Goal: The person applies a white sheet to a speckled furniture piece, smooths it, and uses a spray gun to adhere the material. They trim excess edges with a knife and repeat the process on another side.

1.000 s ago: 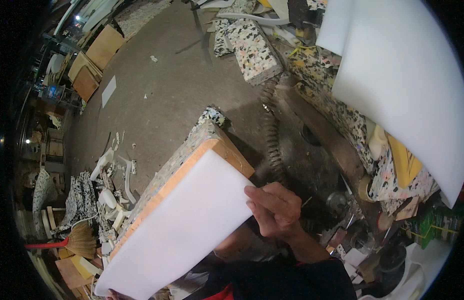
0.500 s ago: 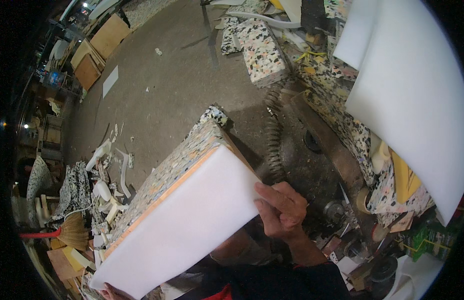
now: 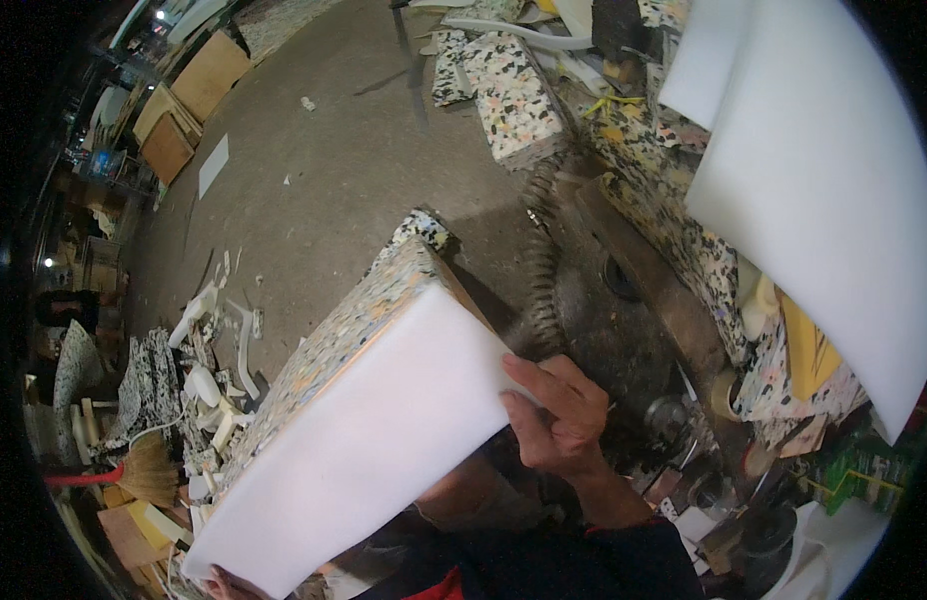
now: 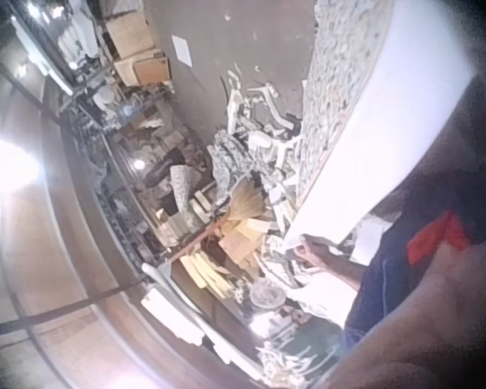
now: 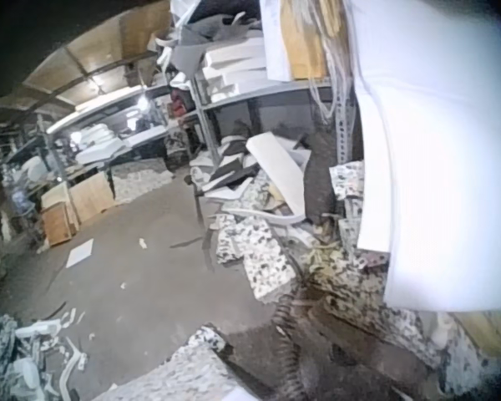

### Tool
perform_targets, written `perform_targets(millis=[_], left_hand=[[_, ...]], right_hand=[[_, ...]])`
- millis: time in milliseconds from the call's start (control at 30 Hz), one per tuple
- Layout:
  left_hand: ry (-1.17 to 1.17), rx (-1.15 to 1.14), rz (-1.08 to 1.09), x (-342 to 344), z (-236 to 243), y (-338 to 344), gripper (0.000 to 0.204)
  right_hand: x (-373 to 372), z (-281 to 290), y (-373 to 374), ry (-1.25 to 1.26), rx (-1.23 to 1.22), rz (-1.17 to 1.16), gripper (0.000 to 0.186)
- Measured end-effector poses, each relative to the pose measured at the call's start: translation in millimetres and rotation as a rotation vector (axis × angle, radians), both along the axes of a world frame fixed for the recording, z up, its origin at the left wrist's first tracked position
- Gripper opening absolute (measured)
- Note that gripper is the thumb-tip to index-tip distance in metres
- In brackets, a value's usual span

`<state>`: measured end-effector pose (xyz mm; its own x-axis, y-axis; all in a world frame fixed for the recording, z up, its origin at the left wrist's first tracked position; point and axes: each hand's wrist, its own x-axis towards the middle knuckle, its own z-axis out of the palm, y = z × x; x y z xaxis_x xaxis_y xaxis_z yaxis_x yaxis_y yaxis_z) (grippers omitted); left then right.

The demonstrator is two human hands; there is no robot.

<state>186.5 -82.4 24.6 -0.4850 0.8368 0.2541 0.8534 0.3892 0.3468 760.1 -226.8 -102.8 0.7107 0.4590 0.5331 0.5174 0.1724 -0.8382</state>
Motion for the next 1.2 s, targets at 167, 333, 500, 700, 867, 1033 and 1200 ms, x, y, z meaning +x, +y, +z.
perform_targets(millis=[167, 333, 500, 700, 867, 1033, 1200], left_hand=[[0.097, 0.076, -0.010, 31, -2, 24, 0.085], [0.119, 0.115, -0.150, 46, -7, 57, 0.085], [0.141, 0.127, -0.218, 55, -1, 72, 0.084], [0.159, 0.125, -0.237, 61, 5, 77, 0.084], [0.174, 0.125, -0.265, 64, 10, 82, 0.084], [0.182, 0.120, -0.288, 62, 15, 85, 0.083], [0.154, 0.116, -0.281, 45, 19, 73, 0.083]], right_hand=[[-1, 3, 0, 0.006, -0.020, -0.011, 0.040], [-6, 0, -3, 0.071, -0.016, -0.024, 0.046], [-8, -6, -5, 0.084, 0.006, -0.010, 0.049], [-6, -7, -3, 0.182, 0.063, 0.011, 0.041], [-14, -5, -8, 0.306, 0.062, 0.025, 0.039], [-18, -6, -4, 0.282, 0.036, -0.062, 0.037], [-12, -12, 1, 0.215, 0.052, -0.081, 0.034]])
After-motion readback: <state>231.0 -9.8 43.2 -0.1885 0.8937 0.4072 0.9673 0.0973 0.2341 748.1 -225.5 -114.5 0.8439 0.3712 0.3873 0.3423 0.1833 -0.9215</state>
